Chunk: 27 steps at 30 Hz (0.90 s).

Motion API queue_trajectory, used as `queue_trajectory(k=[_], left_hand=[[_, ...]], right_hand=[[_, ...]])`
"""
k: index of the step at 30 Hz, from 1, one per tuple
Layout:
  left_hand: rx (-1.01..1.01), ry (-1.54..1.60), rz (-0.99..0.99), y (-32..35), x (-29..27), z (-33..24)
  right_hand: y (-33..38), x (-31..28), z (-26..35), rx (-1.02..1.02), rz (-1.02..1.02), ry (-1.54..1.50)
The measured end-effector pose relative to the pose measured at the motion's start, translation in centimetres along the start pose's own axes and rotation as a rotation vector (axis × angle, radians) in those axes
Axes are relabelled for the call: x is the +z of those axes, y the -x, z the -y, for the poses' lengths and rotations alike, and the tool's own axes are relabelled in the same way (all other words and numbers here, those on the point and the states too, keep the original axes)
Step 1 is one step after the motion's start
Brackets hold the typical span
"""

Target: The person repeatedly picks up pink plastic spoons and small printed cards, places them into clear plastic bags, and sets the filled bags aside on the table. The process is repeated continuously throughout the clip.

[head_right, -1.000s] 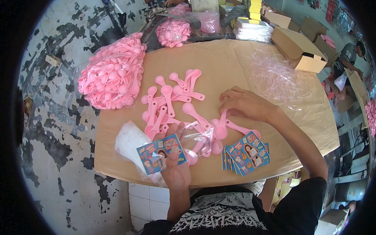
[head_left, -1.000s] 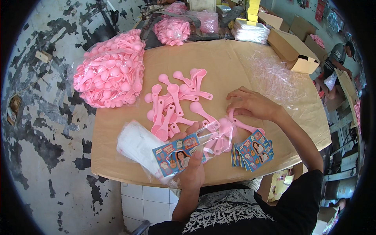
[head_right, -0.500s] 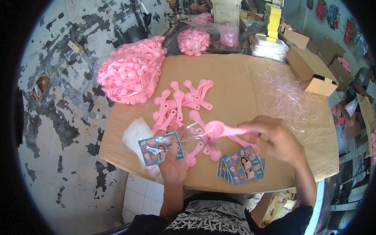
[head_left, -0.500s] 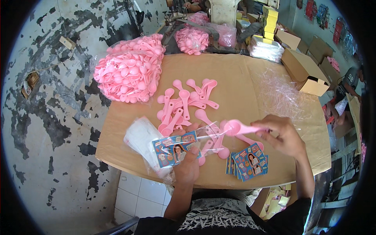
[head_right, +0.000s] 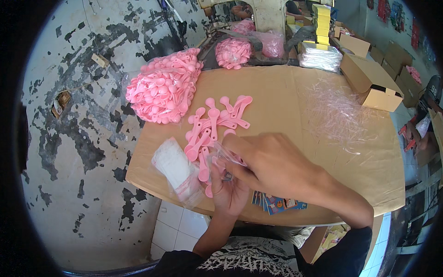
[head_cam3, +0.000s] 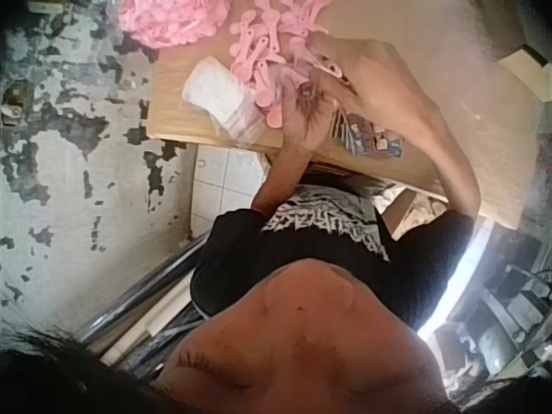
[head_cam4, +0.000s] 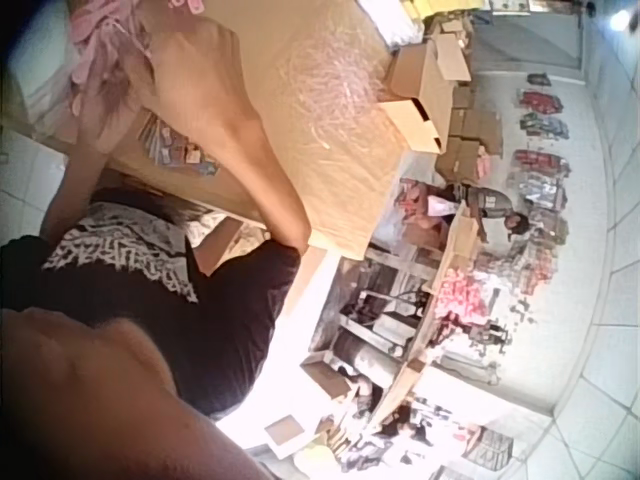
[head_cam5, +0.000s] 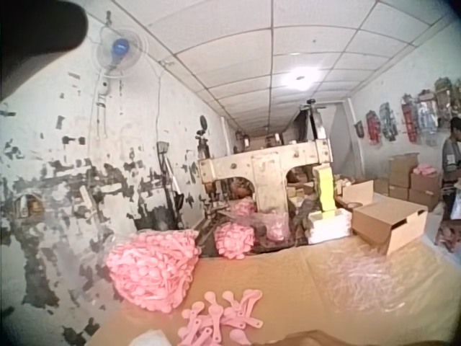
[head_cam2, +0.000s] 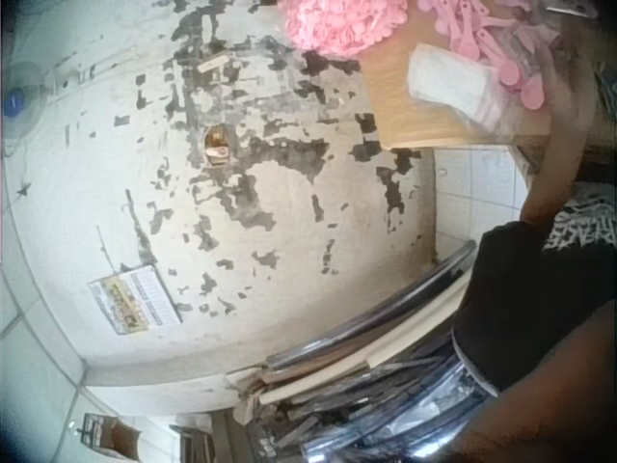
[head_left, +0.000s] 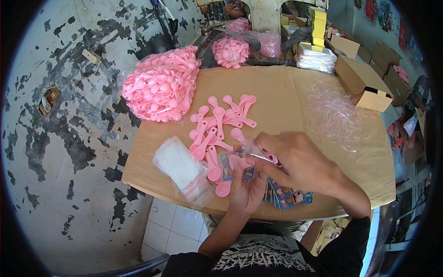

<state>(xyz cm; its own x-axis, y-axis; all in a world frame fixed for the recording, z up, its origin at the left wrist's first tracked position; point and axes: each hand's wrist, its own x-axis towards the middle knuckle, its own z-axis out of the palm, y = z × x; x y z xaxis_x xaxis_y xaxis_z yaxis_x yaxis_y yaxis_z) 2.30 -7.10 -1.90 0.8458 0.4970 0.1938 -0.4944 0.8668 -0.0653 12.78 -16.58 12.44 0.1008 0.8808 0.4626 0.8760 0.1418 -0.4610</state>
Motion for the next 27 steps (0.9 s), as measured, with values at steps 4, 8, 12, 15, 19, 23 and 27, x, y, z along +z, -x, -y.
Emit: queue_trajectory(k=[4, 8, 12, 15, 19, 23, 27], left_hand=[[-0.018, -0.102, 0.069, 0.2, 0.1, -1.3], [0.199, -0.535, 0.028, 0.4, 2.1, -2.9], [0.307, -1.435, 0.11, 1.2, 4.5, -0.9], [0.249, -1.911, 0.128, 1.8, 3.5, 0.1], [-0.038, -1.439, -0.232, 2.0, 5.4, 0.2], [-0.197, -1.386, 0.032, 3.0, 4.5, -1.7], [-0.038, -1.528, 0.101, 2.3, 5.5, -1.5]], right_hand=[[-0.6, -4.3, 1.8, 0.071, -0.172, -0.097], [-0.2, -3.2, 1.1, -0.013, -0.251, 0.104], [-0.6, -0.9, -0.3, 0.033, -0.071, -0.029], [-1.4, -0.5, -0.4, 0.096, 0.09, -0.047], [-2.1, -0.1, -3.6, -0.039, -0.355, -0.133], [-1.7, -0.7, -5.2, 0.089, 0.041, -0.555], [-1.8, -0.7, -4.4, 0.234, 0.196, -0.58]])
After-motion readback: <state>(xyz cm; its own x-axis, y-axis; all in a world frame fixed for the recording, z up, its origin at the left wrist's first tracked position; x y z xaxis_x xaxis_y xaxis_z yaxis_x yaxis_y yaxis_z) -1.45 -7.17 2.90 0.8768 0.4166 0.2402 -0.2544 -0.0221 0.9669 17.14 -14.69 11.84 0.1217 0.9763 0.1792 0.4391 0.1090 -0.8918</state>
